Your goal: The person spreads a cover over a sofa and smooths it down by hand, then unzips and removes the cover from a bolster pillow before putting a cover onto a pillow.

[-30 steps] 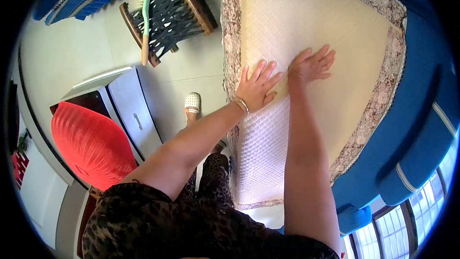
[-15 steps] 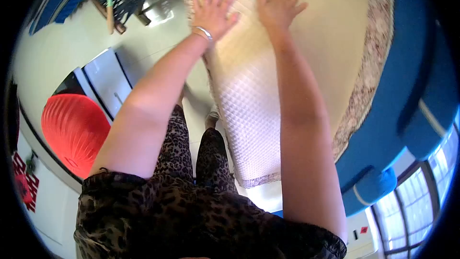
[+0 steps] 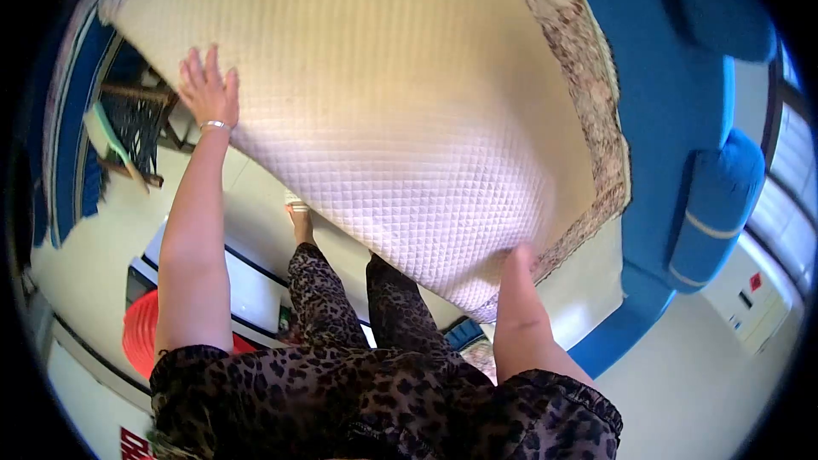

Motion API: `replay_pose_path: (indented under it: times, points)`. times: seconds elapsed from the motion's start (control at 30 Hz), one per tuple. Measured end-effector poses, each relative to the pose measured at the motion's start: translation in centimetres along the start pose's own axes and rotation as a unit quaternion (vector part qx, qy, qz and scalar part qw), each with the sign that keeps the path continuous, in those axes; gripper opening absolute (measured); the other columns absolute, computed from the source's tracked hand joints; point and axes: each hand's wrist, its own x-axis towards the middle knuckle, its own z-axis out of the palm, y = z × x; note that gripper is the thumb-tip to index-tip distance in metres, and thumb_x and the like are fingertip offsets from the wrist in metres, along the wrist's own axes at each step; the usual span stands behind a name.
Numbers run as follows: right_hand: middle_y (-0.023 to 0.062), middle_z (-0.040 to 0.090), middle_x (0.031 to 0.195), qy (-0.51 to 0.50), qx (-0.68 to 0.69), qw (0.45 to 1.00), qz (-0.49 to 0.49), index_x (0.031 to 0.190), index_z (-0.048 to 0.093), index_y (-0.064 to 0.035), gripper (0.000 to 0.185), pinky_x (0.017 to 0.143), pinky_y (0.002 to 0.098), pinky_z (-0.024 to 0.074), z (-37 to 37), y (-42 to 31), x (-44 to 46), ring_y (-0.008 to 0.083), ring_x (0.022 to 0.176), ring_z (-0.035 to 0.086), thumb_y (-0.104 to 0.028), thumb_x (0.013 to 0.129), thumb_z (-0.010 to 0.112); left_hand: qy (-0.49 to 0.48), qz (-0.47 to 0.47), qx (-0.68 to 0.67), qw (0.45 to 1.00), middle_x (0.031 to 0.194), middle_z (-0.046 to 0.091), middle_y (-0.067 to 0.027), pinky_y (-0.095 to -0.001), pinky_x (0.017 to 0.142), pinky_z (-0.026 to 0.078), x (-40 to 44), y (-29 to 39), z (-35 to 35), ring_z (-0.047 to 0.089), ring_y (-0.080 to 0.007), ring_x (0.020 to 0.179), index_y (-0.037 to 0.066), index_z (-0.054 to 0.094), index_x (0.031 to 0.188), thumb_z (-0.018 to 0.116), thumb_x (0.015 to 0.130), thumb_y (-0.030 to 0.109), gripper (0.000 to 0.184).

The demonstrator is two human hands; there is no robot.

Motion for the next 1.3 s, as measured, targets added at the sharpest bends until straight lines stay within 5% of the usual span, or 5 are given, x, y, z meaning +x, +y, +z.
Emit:
replay_pose_path:
  times: [0.07, 0.3, 0.83, 1.03, 1.3]
  points:
    - [0.0230, 0.061, 0.116, -0.057, 0.012, 0.988, 0.143, 0.123, 0.053, 0.0055, 0.049, 0.091, 0.0434, 0.0464, 0.8, 3.8, 1.0, 0.0352, 0.106, 0.059, -0.030, 0.089, 0.046, -0.014, -0.012, 0.008, 1.000, 0.156, 0.013, -0.0059, -0.0587, 0.111, 0.010, 0.2, 0.1, 0.0, 0.008, -0.0299, 0.144, 0.029, 0.029, 0.146, 0.047, 0.090, 0.045, 0.060]
    - [0.0162, 0.032, 0.147, 0.052, 0.281, 0.862, -0.418, 0.137, 0.040, -0.0069, 0.062, 0.111, 0.0530, 0.0166, -9.8, -32.0, -5.8, 0.0336, 0.137, 0.024, -0.027, 0.080, 0.057, -0.008, 0.002, 0.045, 0.999, 0.155, 0.017, -0.0075, -0.0606, 0.110, 0.006, 0.1, 0.8, -0.8, 0.012, -0.0313, 0.143, 0.027, 0.031, 0.145, 0.045, 0.091, 0.043, 0.058]
    - [0.0095, 0.019, 0.154, 0.021, 0.253, 0.862, -0.439, 0.141, 0.039, -0.0169, 0.065, 0.112, 0.0585, 0.0004, -8.4, -32.4, -5.5, 0.0271, 0.144, 0.006, -0.045, 0.084, 0.053, 0.017, 0.053, -0.025, 0.998, 0.154, 0.022, -0.0109, -0.0569, 0.108, 0.016, -8.7, 33.4, 2.6, 0.019, -0.0328, 0.142, 0.019, 0.032, 0.146, 0.029, 0.094, 0.049, 0.060]
    - [0.0069, 0.034, 0.149, -0.017, 0.357, 0.795, -0.490, 0.137, 0.046, -0.0187, 0.055, 0.116, 0.0485, 0.0053, -7.6, -22.5, 1.7, 0.0221, 0.141, 0.022, -0.035, 0.084, 0.051, 0.044, 0.064, 0.003, 0.997, 0.153, 0.023, -0.0112, -0.0582, 0.108, 0.018, -8.8, 33.9, 2.6, 0.020, -0.0328, 0.141, 0.018, 0.031, 0.146, 0.026, 0.095, 0.049, 0.060]
    - [0.0119, 0.045, 0.136, 0.126, 0.057, 0.983, -0.118, 0.130, 0.049, -0.0097, 0.048, 0.106, 0.0521, 0.0261, -4.8, 11.4, 17.3, 0.0298, 0.127, 0.041, -0.032, 0.088, 0.053, 0.064, 0.072, 0.030, 0.995, 0.152, 0.026, -0.0115, -0.0596, 0.105, 0.024, -9.0, 34.4, 2.4, 0.024, -0.0334, 0.139, 0.018, 0.029, 0.146, 0.022, 0.096, 0.048, 0.059]
